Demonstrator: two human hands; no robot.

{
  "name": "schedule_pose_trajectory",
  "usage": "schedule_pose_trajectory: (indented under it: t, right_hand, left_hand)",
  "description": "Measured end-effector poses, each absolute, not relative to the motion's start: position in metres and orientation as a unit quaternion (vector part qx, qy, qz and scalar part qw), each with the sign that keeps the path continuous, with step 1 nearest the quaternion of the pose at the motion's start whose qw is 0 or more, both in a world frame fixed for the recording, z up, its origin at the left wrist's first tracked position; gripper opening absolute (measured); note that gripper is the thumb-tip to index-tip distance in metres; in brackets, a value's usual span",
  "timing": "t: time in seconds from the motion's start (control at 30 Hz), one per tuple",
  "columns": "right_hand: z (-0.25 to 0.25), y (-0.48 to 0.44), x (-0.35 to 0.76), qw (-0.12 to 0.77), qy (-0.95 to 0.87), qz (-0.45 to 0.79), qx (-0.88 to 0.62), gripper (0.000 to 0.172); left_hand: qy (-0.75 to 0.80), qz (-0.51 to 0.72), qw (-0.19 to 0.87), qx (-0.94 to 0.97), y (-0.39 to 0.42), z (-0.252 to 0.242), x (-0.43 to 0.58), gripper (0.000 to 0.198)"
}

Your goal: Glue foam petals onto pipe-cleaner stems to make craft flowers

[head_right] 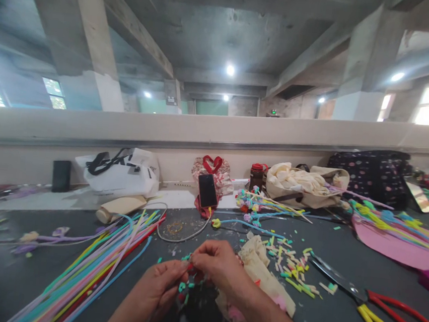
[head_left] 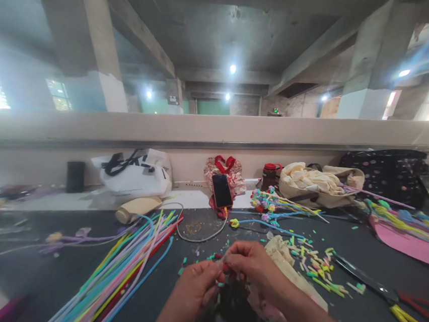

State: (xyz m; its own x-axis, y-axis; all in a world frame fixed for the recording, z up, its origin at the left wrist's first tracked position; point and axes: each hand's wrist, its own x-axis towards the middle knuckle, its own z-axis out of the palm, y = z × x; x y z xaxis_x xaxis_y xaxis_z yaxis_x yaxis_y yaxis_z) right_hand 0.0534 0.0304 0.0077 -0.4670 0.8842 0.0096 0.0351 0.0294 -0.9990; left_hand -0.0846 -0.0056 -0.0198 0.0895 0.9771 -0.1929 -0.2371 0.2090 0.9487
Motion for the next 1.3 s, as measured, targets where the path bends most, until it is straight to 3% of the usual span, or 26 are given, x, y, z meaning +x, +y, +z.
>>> schedule_pose_trajectory:
  t: [0.17, 0.4, 0.57, 0.67, 0.8, 0.9, 1.03, 1.3]
  right_hand:
    - [0.006, 0.031, 0.053, 0.359, -0.61, 0.601, -0.372, 0.013]
    - [0.012, 0.03, 0.057, 0.409, -0.582, 0.622, -0.328, 0.035]
    - [0.008, 0.028, 0.052, 0.366, -0.567, 0.653, -0.343, 0.028]
    - [0.005, 0.026, 0.048, 0.389, -0.576, 0.628, -0.35, 0.024]
    - [0.004, 0.022, 0.043, 0.41, -0.576, 0.611, -0.357, 0.027]
    - [0.003, 0.015, 0.035, 0.373, -0.597, 0.618, -0.352, 0.029]
    - [-0.006, 0.006, 0.022, 0.336, -0.588, 0.654, -0.337, 0.033]
    - [-0.008, 0.008, 0.022, 0.373, -0.562, 0.671, -0.308, 0.027]
  left_hand:
    - [0.451, 0.507, 0.62, 0.393, -0.009, -0.013, -0.083, 0.032]
    - [0.425, 0.476, 0.696, 0.33, -0.011, 0.0, -0.085, 0.034]
    - [0.407, 0.513, 0.702, 0.279, -0.014, 0.001, -0.085, 0.034]
    - [0.407, 0.522, 0.696, 0.28, -0.014, 0.002, -0.089, 0.031]
    - [0.415, 0.592, 0.645, 0.249, -0.013, 0.007, -0.093, 0.023]
    - [0.41, 0.624, 0.624, 0.232, -0.013, 0.007, -0.091, 0.026]
    - [0.383, 0.618, 0.647, 0.231, -0.012, -0.002, -0.083, 0.028]
    - [0.359, 0.579, 0.68, 0.271, -0.01, -0.004, -0.078, 0.032]
